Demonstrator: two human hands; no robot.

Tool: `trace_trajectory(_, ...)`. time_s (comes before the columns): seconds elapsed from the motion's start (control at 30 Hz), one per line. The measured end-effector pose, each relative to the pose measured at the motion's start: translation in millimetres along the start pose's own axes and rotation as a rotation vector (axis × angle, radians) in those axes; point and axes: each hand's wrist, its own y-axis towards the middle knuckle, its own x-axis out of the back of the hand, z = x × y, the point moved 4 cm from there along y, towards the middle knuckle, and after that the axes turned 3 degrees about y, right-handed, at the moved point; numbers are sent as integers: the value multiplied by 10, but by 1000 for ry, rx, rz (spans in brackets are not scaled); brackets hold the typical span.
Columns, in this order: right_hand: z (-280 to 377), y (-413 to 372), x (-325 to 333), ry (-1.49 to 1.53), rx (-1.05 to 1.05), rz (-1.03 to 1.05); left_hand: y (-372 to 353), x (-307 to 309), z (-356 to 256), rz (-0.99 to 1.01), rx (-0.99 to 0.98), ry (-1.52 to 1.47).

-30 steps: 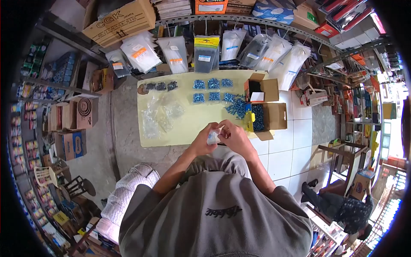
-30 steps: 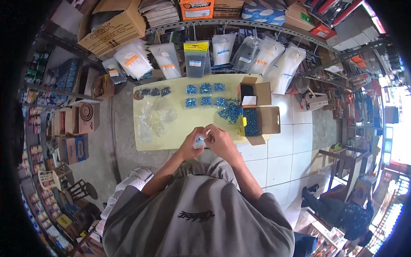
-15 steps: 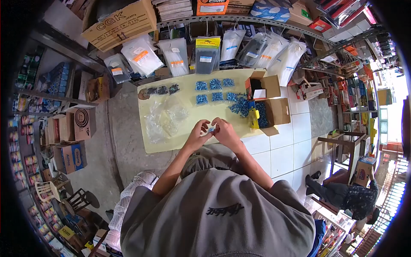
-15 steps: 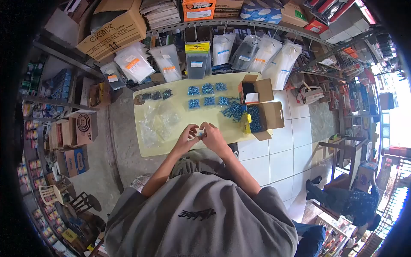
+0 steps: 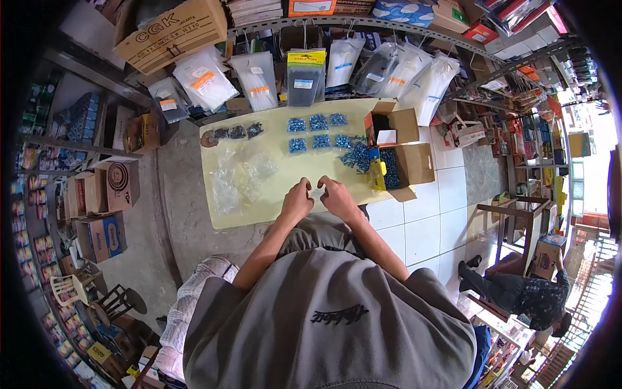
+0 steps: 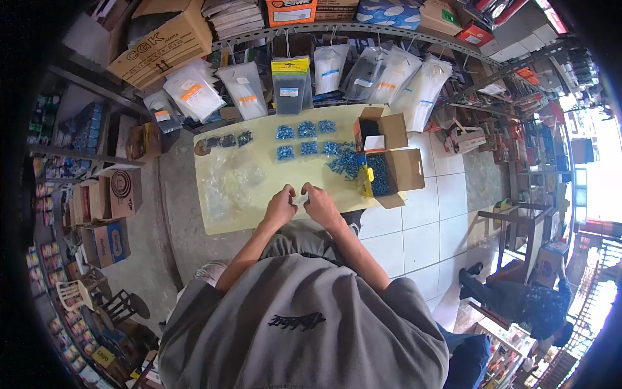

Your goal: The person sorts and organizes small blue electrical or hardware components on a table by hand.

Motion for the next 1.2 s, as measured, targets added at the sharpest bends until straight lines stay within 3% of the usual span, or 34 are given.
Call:
trace_trajectory(0.13,3,55,139,26,-52,62,83,-52,28,-71,-24,0)
trace_trajectory(0.27,-250,182,237,18,-81,131,131,-106,73,-83,74,-204)
trace_trajectory(0.33,-584,251,295,116,-124,-99,129,-149,79,-131,102,-214)
trace_trajectory(0.4,-836,344,369,62,-120,-111,131,-121,93,-189,150,-175)
trace_trajectory(0.47,-972,399,431,-258,-118,-165,100,-91,62,-237,146,-171)
trace_trajectory(0.67,-1466,623,156,-408,-71,7,62,-91,-73,-297,145,-226)
trace_trajectory(0.8,-1474,675,109,-593,-102,67,11,-99,-57,-268,101,-283)
trace_trajectory(1.2,-1388,677,213,-602,-49,-14,-11,8,42,-237,87,-318)
